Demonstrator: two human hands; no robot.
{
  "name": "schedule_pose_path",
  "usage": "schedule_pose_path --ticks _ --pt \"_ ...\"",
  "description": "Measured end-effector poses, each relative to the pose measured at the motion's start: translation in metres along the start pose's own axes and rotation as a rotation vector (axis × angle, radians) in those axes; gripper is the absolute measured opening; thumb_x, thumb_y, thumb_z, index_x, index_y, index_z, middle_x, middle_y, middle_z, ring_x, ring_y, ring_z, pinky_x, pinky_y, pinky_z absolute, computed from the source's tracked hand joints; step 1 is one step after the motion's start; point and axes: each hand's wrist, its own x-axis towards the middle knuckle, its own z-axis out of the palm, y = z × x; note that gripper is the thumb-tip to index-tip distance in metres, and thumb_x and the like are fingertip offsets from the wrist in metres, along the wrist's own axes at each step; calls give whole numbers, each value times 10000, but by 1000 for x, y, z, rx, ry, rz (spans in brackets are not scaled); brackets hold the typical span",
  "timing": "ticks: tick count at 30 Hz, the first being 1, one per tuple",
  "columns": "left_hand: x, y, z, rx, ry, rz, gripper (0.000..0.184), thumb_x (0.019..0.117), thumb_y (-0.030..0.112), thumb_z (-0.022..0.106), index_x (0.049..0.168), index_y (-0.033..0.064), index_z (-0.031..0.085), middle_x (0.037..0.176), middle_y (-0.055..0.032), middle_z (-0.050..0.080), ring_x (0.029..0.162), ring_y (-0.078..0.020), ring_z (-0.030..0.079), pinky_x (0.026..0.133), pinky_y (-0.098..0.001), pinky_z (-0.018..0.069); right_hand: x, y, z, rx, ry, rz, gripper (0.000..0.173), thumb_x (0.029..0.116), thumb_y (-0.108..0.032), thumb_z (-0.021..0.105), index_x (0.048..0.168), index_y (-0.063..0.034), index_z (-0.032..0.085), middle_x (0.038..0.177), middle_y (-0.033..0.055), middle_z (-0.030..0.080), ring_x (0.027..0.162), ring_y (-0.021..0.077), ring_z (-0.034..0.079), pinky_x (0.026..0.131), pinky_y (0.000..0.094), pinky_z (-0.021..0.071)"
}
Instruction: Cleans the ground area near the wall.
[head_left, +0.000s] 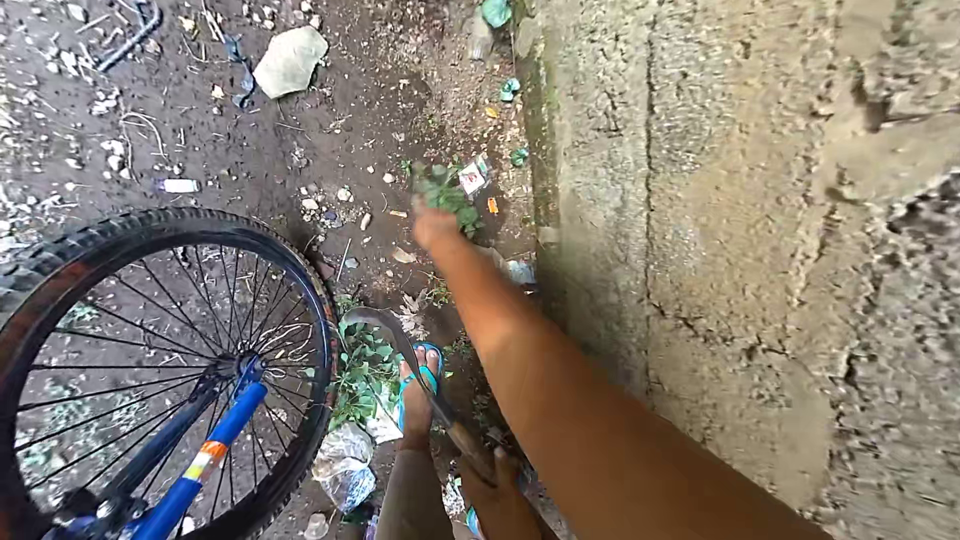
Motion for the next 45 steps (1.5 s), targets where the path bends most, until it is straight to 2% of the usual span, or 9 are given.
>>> schedule_pose_path --ticks 6,11,14,17,20,27,29,35,45 --pt "5 -1 -8 61 -43 23 428 1031 165 612 1365 -62 471 1117 -212 611 946 -237 613 854 -404 531 16 56 -9 -15 -64 158 403 1043 -184 494 1416 -53 577 1373 269 614 1275 488 581 957 727 470" --pt "9 -11 -2 -2 18 -11 427 1040 201 609 1366 -32 461 991 -159 607 777 -188 598 699 -364 533 -30 3 7 544 -56 -94 426 1114 -298 434 1402 -23 585 1355 267 625 1272 434 597 1074 645 456" --pt "4 -5 0 -12 4 -66 417 1069 218 564 1368 -55 464 1038 -188 625 865 -215 623 793 -393 545 -60 -48 13 655 -244 -331 567 1110 -371 462 1614 -137 348 1447 244 568 1111 400 691 928 596 568" --pt "6 -8 5 -91 7 -113 391 1087 241 528 1358 -36 475 961 -154 610 757 -178 604 700 -354 543 -63 -30 24 410 -146 -397 671 1032 -346 628 1620 -177 351 1606 167 430 1333 385 572 1076 622 471" --pt "10 -17 5 -107 27 -149 396 1085 274 534 1361 -3 474 937 -141 586 696 -179 576 630 -354 524 -70 38 62 219 28 -173 608 966 -309 716 1529 -234 499 1509 171 525 1140 440 660 871 674 552" --pt "5 -24 5 -53 10 -141 364 1079 279 546 1313 5 490 864 -114 570 634 -162 554 585 -331 509 -53 178 90 278 86 359 470 967 -193 651 1423 -87 607 1645 279 278 1400 517 438 1096 673 423" --pt "4 -26 5 -51 17 -101 358 1078 266 548 1313 2 490 898 -124 581 647 -166 580 589 -330 533 -62 173 79 332 10 333 516 976 -167 639 1457 -6 542 1547 290 442 1390 482 475 1120 658 404" --pt "6 -43 11 -63 26 99 402 1079 292 545 1311 -36 529 1002 -196 635 842 -260 633 762 -459 550 -173 57 59 620 -66 -316 321 1012 -158 619 1321 -179 704 1627 197 377 1419 367 485 1120 540 465" --pt "-46 -115 -35 -188 -337 348 556 1133 408 279 1534 39 389 1391 -203 589 1216 -266 615 1035 -458 506 -442 152 71 547 -337 -88 574 1082 -463 480 1498 -69 519 1448 238 575 1384 388 522 1169 592 378"
